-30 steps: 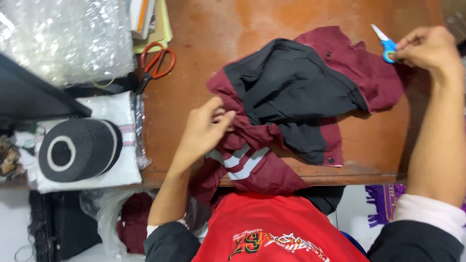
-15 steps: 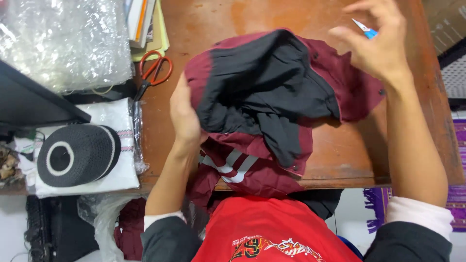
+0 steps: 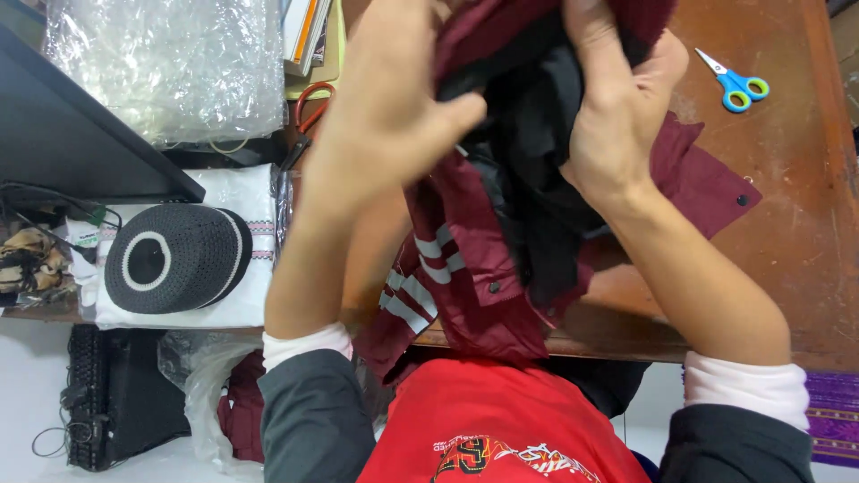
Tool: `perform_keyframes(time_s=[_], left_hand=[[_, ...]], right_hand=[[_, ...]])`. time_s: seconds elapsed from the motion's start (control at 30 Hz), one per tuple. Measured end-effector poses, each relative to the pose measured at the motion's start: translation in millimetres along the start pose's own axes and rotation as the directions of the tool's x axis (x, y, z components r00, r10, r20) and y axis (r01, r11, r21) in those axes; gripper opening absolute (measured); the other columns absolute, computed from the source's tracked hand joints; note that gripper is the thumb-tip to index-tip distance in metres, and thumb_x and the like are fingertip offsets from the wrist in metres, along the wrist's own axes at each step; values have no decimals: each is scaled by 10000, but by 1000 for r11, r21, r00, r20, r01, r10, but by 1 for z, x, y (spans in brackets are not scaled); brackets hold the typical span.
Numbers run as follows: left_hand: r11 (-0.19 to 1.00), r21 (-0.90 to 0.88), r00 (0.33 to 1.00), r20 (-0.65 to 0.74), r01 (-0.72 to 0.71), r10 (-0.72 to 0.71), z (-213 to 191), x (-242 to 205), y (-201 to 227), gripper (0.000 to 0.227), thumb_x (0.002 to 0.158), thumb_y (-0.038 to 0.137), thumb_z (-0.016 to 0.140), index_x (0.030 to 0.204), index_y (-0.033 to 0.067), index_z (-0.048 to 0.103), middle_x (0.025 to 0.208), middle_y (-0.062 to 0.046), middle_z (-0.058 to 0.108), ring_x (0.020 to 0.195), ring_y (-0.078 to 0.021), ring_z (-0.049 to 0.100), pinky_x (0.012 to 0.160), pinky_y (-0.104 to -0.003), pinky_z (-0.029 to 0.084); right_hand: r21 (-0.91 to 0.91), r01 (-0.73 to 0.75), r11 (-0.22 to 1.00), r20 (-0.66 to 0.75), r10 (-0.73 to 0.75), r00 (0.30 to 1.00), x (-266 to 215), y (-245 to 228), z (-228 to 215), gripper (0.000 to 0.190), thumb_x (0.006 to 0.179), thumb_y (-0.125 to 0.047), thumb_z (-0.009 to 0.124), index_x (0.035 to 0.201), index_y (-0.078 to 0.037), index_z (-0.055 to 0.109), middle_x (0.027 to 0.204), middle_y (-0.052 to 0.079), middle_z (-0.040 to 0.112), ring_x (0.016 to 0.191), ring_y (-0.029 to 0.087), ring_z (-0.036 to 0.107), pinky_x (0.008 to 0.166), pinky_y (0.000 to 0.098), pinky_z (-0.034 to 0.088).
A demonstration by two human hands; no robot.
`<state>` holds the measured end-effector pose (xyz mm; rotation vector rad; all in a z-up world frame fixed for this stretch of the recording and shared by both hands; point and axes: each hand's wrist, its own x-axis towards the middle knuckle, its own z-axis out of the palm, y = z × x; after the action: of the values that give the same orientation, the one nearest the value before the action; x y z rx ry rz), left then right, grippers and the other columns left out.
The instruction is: Trimming loose threads from a maroon jacket using a pair of scissors on a work table.
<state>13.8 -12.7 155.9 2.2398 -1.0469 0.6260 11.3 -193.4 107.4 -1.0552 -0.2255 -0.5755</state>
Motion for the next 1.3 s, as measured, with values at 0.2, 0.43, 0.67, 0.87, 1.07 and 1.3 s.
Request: perform_keyframes(time_s=[0.2,0.43,0.67,0.87,1.07,1.3], left_hand=[[810,346,851,61,473,-522,48,-41,62,611,847,450,900,1078,135,430,1075,-117,439,794,-335,649,558,-499,545],[886,313,927,39,342,-372,133,-151,60,452,883,243,723,1271,55,587,948,-96,580,800,-289,640,609,-420,521],[549,-547,714,134,632,-687,85,-142,3,85,997,105,574,1048,134,634,977,16,693,934,-92,650,873,-244,499],[357,-778,656,91,516,-750,-12,-85,-32,165,1002,188,674,841,168,650,825,100,567,765,-20,494,728,-186,419],[464,-694,728,126,550,-674,-16,-66,-86,190,924,186,793,788,114,681,725,74,582,663,-32,510,623,-177,405],[260,-832,724,221,489,-654,14,-99,-94,268,821,116,811,1069,68,719,1020,-29,740,902,-131,704,854,-237,595]], right_hand=[[-218,169,961,-231,-219,948,14,50,-41,306,1005,-287,668,802,-171,471,803,-84,421,801,55,353,722,299,365],[-420,293,859,-79,-357,931,18,48,-78,235,1078,-265,620,956,-64,610,933,-10,586,904,88,509,844,313,475],[-356,134,925,-259,-236,937,24,50,-108,294,1020,-273,697,900,-108,485,887,23,528,824,132,547,795,331,516],[-297,-26,955,-138,-16,990,13,22,-114,521,1114,-249,712,766,-198,328,760,-87,333,725,69,329,688,302,324],[-487,5,873,-126,-75,989,8,38,-154,514,1155,-394,660,793,-197,352,787,-89,339,763,58,346,706,302,321],[-544,204,814,85,-189,978,12,60,-205,265,1218,-315,492,1088,-87,454,971,-15,400,913,118,366,906,302,348]])
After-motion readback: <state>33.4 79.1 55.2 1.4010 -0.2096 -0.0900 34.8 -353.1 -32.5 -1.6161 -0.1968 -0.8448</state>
